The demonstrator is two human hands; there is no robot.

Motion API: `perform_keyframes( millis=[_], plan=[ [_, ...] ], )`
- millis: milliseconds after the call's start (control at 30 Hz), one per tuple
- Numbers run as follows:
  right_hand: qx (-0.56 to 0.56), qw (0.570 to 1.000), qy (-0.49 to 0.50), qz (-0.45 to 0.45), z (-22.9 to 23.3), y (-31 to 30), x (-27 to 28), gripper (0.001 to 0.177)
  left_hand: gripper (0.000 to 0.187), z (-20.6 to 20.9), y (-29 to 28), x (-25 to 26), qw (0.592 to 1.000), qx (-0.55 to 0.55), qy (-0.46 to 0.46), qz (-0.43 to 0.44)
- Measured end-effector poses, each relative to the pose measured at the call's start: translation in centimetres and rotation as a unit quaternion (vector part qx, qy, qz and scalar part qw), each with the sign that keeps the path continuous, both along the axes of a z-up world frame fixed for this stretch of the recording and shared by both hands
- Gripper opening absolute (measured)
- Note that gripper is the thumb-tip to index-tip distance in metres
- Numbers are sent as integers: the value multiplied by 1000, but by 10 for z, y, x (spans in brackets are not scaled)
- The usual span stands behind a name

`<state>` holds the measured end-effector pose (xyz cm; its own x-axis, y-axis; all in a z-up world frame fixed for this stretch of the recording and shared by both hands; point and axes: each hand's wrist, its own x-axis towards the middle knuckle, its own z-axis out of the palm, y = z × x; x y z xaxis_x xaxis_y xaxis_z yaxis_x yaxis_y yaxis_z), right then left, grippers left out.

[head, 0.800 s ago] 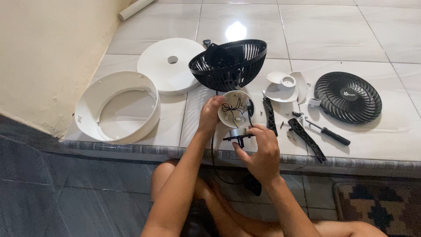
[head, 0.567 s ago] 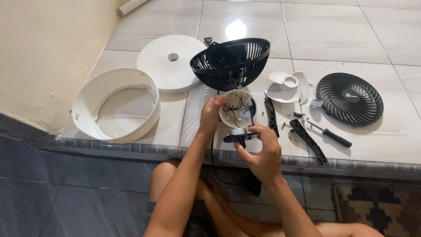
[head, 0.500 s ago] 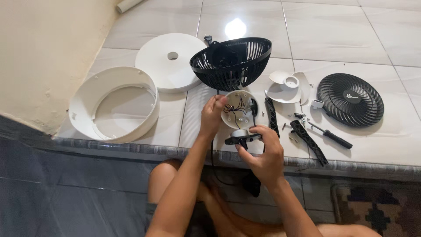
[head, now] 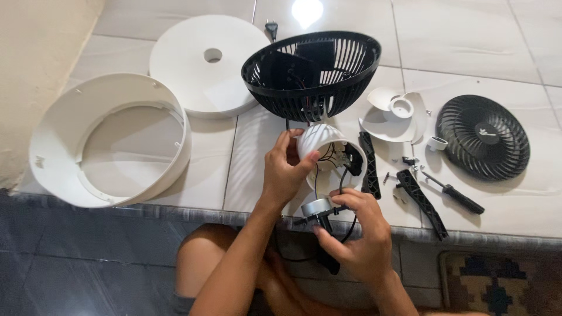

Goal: The person assembles an electric fan on a tiled floor. They connect the motor to the fan cage, attach the base, and secure the components using a screwdriver and screws.

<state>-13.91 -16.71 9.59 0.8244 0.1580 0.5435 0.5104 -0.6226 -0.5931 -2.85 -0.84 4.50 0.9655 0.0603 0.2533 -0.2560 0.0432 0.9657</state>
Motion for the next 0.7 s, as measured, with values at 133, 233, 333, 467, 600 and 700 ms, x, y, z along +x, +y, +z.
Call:
perform_keyframes(
  millis=[133, 233, 333, 467, 600, 700],
  plan=[
    [1, 1000, 7, -4, -2, 0, 3, 53, 63, -2, 4, 4, 999, -7, 37, -4],
    [24, 999, 24, -20, -4, -5, 3, 54, 64, 0, 6, 12, 998, -12, 69, -1],
    [67, 996, 46, -29, -12, -9, 4, 56, 64, 1, 7, 15, 995, -22, 95, -6],
    [132, 989, 63, -18, -22, -15, 9, 60, 64, 4, 8, 17, 992, -24, 120, -9],
    [202, 977, 74, -5, -30, -17, 15, 63, 65, 6, 10, 20, 991, -36, 132, -13],
    [243, 966, 83, 5, -33, -19, 17, 62, 63, 8, 11, 23, 989, -39, 143, -17]
  ],
)
